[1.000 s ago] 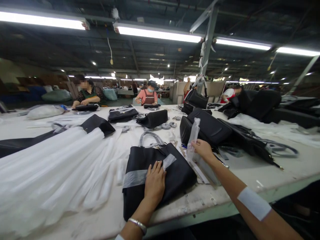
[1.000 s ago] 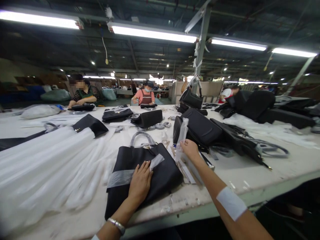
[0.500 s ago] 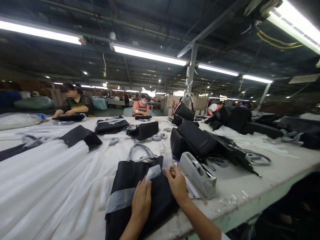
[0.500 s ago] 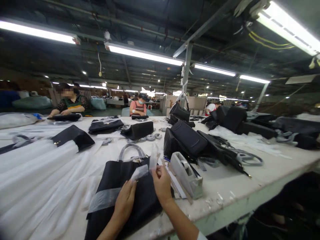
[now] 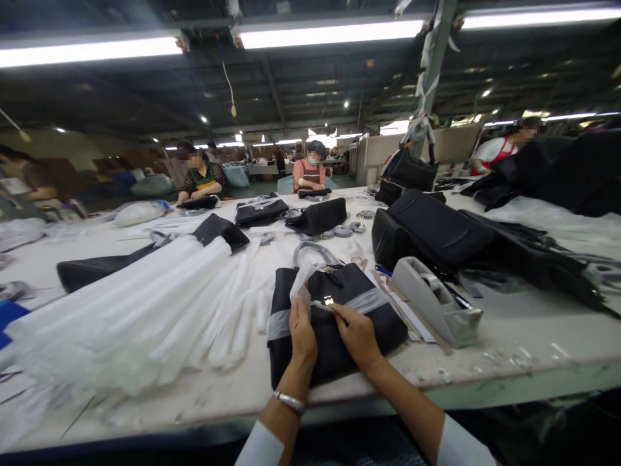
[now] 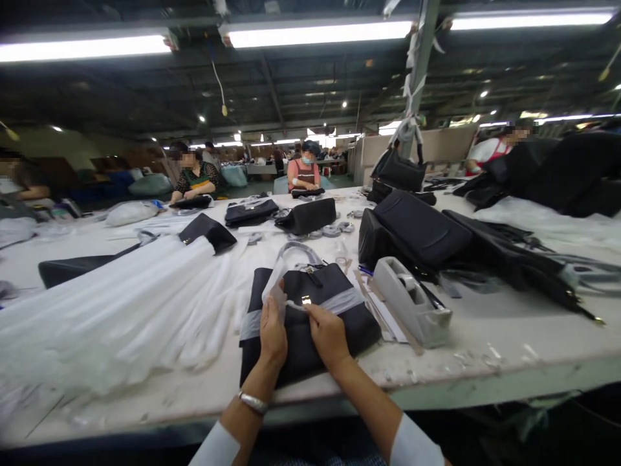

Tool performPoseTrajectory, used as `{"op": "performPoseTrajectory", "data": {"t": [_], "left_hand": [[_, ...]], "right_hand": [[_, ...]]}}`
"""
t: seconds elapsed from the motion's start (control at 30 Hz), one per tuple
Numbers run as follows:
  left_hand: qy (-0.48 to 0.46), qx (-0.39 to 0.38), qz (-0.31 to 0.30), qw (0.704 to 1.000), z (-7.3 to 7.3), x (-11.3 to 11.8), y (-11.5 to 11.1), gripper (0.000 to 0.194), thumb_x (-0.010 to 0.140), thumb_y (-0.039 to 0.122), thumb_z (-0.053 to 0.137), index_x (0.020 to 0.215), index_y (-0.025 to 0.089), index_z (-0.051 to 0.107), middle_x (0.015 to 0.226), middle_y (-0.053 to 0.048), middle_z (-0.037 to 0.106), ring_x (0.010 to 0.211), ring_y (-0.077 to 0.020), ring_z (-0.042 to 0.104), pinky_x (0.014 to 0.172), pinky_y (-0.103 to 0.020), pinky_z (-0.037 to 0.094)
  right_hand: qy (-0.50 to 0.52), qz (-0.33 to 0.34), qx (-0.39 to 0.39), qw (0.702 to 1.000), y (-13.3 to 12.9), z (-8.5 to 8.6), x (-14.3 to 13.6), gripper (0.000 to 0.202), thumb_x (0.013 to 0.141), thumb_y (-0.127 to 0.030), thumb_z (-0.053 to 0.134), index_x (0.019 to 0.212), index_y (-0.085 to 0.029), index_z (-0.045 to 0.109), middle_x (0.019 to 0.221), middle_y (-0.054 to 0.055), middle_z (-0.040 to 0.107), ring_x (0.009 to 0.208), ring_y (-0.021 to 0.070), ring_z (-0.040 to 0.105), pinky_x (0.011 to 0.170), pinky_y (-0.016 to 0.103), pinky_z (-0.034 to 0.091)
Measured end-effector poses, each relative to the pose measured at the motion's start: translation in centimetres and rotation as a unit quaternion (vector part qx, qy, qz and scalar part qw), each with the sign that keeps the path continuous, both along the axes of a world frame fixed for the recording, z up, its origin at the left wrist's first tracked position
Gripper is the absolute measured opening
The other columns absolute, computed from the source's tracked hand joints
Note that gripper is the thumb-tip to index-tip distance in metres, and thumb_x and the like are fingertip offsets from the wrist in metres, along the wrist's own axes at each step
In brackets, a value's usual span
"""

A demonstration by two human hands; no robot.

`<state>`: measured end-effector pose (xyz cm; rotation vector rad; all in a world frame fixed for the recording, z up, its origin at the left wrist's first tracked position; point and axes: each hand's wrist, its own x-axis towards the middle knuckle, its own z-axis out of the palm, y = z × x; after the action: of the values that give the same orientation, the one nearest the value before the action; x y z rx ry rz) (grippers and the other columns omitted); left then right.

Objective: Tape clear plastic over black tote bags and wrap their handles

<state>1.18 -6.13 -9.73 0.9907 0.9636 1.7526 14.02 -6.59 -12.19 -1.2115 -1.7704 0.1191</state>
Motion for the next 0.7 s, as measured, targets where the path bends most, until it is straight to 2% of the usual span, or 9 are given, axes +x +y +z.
{"op": "performPoseTrajectory", "data": {"t": [0.13, 0.23, 0.3, 0.37, 0.47, 0.57, 0.63, 0.7], "left_hand": [[0.05, 0.001, 0.028, 0.998, 1.4, 0.4, -0.3, 0.054, 0.098, 0.052, 0.041, 0.135, 0.016, 0.056, 0.143, -0.009, 0.053, 0.138, -0.0216, 0.042, 0.12, -0.034, 0.024], [0.124, 0.018, 0.033, 0.992, 2.7, 1.2, -0.5, 0.052, 0.099, 0.049, 0.038, 0.135, 0.015, 0.055, 0.141, -0.01, 0.054, 0.137, -0.0223, 0.043, 0.118, -0.035, 0.028], [0.198, 0.028, 0.018, 0.98, 2.9, 1.8, -0.2, 0.051, 0.1, 0.046, 0.035, 0.134, 0.014, 0.055, 0.138, -0.012, 0.057, 0.134, -0.0229, 0.047, 0.116, -0.037, 0.032], [0.297, 0.029, -0.009, 0.954, 2.5, 2.1, 0.5, 0.047, 0.101, 0.041, 0.035, 0.132, 0.014, 0.056, 0.135, -0.012, 0.059, 0.131, -0.0237, 0.05, 0.115, -0.041, 0.035], [0.455, 0.028, -0.063, 0.888, 1.5, 2.2, 1.7, 0.042, 0.1, 0.033, 0.037, 0.134, 0.016, 0.055, 0.14, -0.011, 0.056, 0.134, -0.0241, 0.047, 0.116, -0.046, 0.032], [0.584, 0.06, -0.13, 0.799, 0.9, 2.1, 2.1, 0.042, 0.1, 0.028, 0.036, 0.137, 0.018, 0.052, 0.145, -0.009, 0.051, 0.138, -0.0232, 0.042, 0.118, -0.044, 0.03], [0.649, 0.087, -0.162, 0.738, 1.0, 2.2, 1.9, 0.041, 0.1, 0.027, 0.036, 0.138, 0.021, 0.052, 0.147, -0.008, 0.049, 0.139, -0.0234, 0.04, 0.117, -0.044, 0.032], [0.692, 0.105, -0.176, 0.692, 1.2, 2.4, 1.5, 0.042, 0.1, 0.027, 0.037, 0.141, 0.024, 0.049, 0.15, -0.009, 0.044, 0.14, -0.0237, 0.038, 0.116, -0.046, 0.032]], "right_hand": [[-0.105, 0.052, 0.005, 0.993, -0.8, -0.5, -1.1, 0.032, 0.093, -0.011, 0.044, 0.112, -0.017, 0.069, 0.114, 0.01, 0.072, 0.111, 0.0239, 0.065, 0.103, 0.043, 0.048], [-0.164, 0.067, -0.017, 0.984, -1.9, -0.6, -2.5, 0.039, 0.091, -0.011, 0.049, 0.128, -0.012, 0.06, 0.133, 0.016, 0.061, 0.128, 0.0302, 0.052, 0.111, 0.053, 0.037], [-0.183, 0.067, -0.03, 0.98, -2.7, -0.7, -3.5, 0.052, 0.088, -0.013, 0.054, 0.139, -0.011, 0.05, 0.144, 0.018, 0.05, 0.135, 0.0335, 0.043, 0.113, 0.057, 0.033], [-0.195, 0.083, -0.028, 0.977, -3.5, -1.1, -4.2, 0.06, 0.086, -0.018, 0.058, 0.144, -0.011, 0.043, 0.146, 0.019, 0.046, 0.136, 0.0352, 0.041, 0.114, 0.057, 0.03], [-0.21, 0.119, -0.016, 0.97, -4.2, -2.2, -4.9, 0.057, 0.089, -0.026, 0.057, 0.142, -0.009, 0.047, 0.14, 0.02, 0.053, 0.131, 0.0353, 0.046, 0.114, 0.055, 0.031], [-0.216, 0.142, -0.031, 0.966, -4.5, -3.1, -5.0, 0.052, 0.092, -0.032, 0.054, 0.139, -0.012, 0.051, 0.137, 0.017, 0.056, 0.126, 0.0331, 0.052, 0.111, 0.049, 0.038], [-0.211, 0.167, -0.043, 0.962, -4.6, -2.9, -5.0, 0.052, 0.092, -0.034, 0.054, 0.14, -0.014, 0.051, 0.138, 0.014, 0.056, 0.125, 0.0319, 0.054, 0.11, 0.045, 0.038], [-0.196, 0.195, -0.058, 0.959, -4.7, -2.1, -4.7, 0.057, 0.092, -0.038, 0.054, 0.145, -0.017, 0.046, 0.143, 0.011, 0.052, 0.127, 0.0314, 0.052, 0.111, 0.043, 0.037]]}}
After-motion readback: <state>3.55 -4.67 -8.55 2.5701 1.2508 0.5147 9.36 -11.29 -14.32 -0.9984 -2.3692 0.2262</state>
